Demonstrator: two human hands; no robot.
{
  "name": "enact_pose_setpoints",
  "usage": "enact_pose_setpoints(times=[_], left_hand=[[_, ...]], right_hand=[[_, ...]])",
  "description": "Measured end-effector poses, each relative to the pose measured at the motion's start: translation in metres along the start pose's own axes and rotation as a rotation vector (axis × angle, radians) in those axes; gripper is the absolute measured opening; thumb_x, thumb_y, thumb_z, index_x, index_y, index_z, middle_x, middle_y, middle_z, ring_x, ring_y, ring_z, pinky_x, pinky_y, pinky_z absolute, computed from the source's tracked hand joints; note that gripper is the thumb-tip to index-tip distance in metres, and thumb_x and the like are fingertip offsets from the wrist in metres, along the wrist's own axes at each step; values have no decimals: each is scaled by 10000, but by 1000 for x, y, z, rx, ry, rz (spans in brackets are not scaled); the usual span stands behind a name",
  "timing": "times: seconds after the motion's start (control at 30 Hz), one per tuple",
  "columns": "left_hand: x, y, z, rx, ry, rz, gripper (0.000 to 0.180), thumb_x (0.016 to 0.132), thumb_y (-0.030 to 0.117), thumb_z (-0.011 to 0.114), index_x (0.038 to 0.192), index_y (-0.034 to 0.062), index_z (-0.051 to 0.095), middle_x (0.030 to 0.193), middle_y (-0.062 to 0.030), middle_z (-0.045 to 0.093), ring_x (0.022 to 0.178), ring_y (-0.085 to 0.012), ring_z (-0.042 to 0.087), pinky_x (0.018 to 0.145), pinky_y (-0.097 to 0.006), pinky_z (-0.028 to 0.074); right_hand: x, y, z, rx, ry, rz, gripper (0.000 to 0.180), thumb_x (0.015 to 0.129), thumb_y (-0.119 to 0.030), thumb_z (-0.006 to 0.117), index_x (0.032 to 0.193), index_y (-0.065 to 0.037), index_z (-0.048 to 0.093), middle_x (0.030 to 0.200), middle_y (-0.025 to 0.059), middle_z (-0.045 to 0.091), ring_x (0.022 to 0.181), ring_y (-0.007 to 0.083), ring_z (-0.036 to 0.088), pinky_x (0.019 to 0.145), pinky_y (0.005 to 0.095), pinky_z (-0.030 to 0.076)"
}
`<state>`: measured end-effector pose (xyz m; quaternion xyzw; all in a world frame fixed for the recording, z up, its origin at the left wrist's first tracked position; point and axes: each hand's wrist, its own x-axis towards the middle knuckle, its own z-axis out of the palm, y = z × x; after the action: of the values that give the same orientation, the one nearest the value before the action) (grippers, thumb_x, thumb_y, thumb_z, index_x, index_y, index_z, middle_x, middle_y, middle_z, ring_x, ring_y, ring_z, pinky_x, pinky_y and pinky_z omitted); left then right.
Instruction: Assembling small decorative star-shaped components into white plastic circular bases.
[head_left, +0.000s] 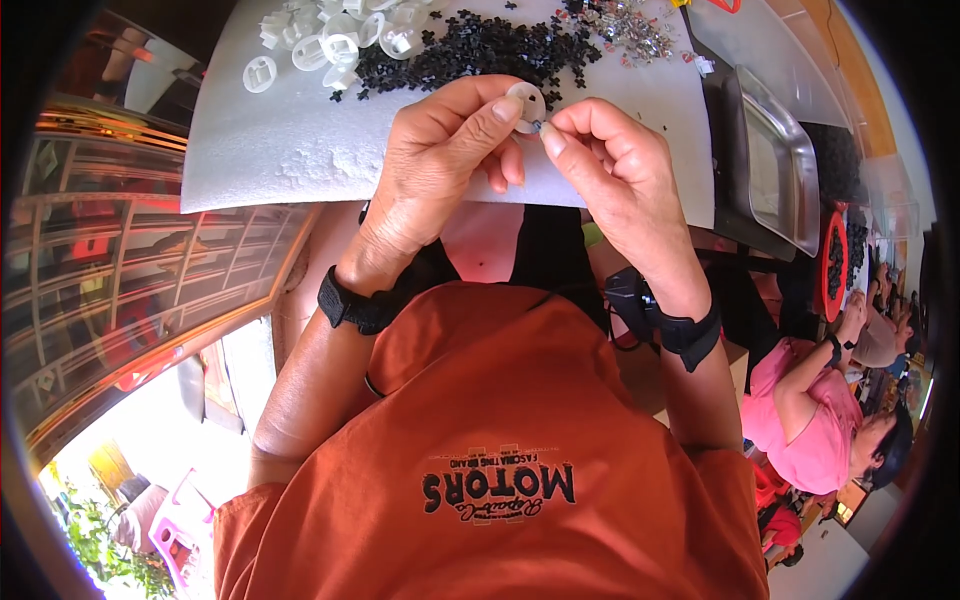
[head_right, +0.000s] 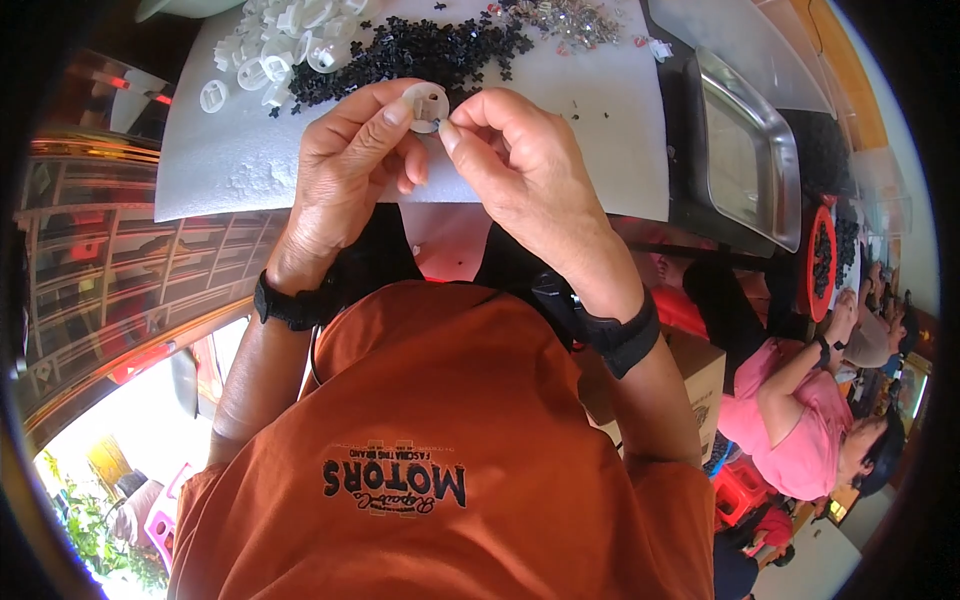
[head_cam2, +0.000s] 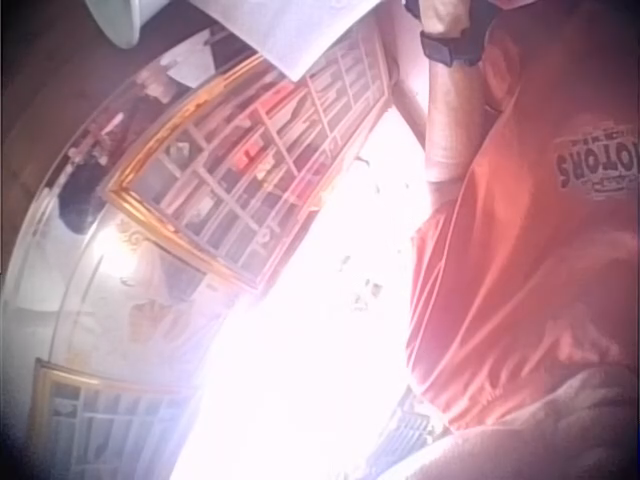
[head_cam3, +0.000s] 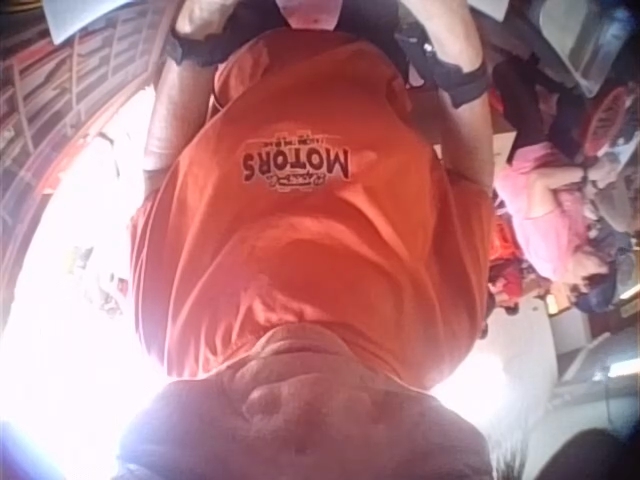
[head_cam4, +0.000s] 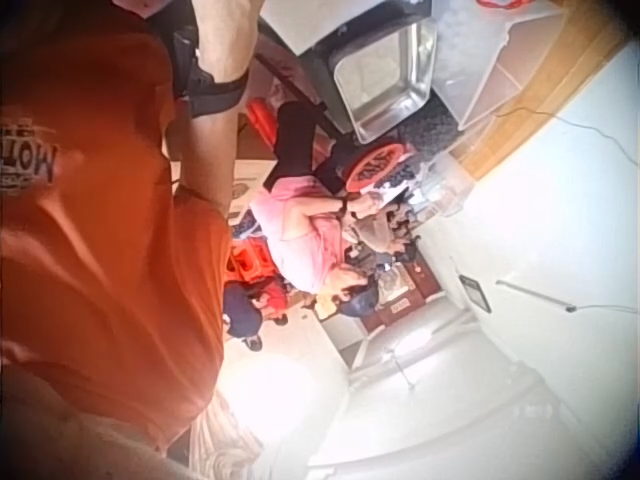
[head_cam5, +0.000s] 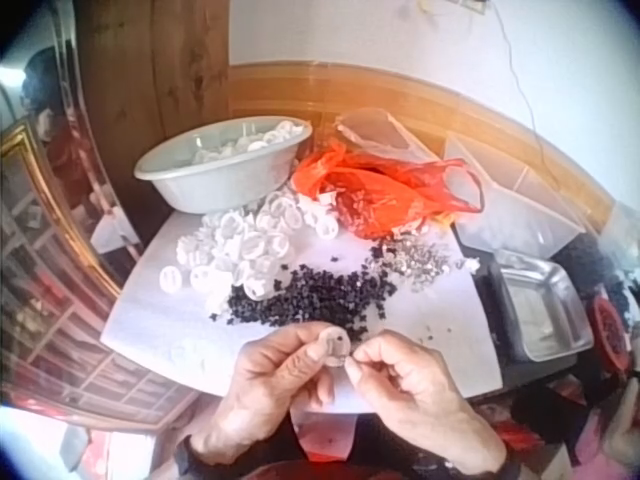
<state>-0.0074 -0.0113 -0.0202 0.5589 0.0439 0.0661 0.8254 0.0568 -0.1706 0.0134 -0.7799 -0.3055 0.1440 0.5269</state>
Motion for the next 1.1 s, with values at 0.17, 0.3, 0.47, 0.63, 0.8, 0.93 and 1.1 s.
enact_pose_setpoints(times=[0.17, 0.3, 0.47, 0.63, 0.8, 0.93, 1.1], left_hand=[[0, -1, -1, -7, -5, 11, 286, 959, 209, 530, 1118, -22, 584, 755, -24, 589, 617, -74, 553, 558, -208, 457], [-1, -1, -1, -23, -5, 13, 286, 959, 210, 529, 1114, -24, 584, 753, -23, 586, 615, -72, 550, 557, -208, 457], [-1, 0, -1, -2, -3, 12, 287, 962, 211, 525, 1113, -26, 583, 750, -23, 586, 615, -70, 550, 555, -206, 456], [-1, -3, -5, 2, -25, 14, 363, 954, 262, 539, 1175, -25, 561, 868, -56, 616, 622, -93, 553, 540, -214, 441], [-1, -2, -3, -1, -13, 15, 324, 961, 234, 525, 1149, -27, 567, 805, -45, 603, 616, -84, 553, 549, -210, 448], [-1, -3, -4, 25, -28, 15, 363, 959, 257, 529, 1183, -28, 555, 907, -62, 621, 624, -99, 554, 546, -215, 442], [-1, -1, -4, 51, -30, 14, 362, 960, 257, 528, 1180, -29, 556, 864, -56, 615, 626, -97, 555, 548, -214, 444]], right_hand=[[-2, 1, 2, 21, 12, 4, 113, 878, -87, 596, 865, 23, 575, 711, 33, 592, 580, 64, 504, 528, 234, 429], [-2, -1, 4, 25, 15, 4, 115, 879, -87, 596, 868, 25, 578, 722, 36, 599, 586, 64, 508, 532, 233, 431], [-3, -1, 5, 30, 10, 7, 114, 879, -86, 597, 867, 26, 578, 727, 34, 598, 595, 62, 508, 537, 230, 431], [-3, 0, 6, 57, 3, 26, 117, 883, -90, 598, 872, 24, 576, 722, 25, 586, 594, 54, 494, 533, 226, 424], [-5, 2, 9, 82, 8, 8, 117, 886, -94, 596, 876, 20, 572, 716, 20, 577, 581, 53, 481, 513, 226, 407], [-5, 3, 9, 75, 2, 1, 115, 886, -94, 594, 872, 17, 567, 708, 16, 566, 572, 54, 474, 499, 228, 396], [-5, 4, 9, 84, 1, 10, 113, 886, -92, 589, 870, 16, 564, 707, 16, 562, 571, 56, 471, 503, 229, 397]])
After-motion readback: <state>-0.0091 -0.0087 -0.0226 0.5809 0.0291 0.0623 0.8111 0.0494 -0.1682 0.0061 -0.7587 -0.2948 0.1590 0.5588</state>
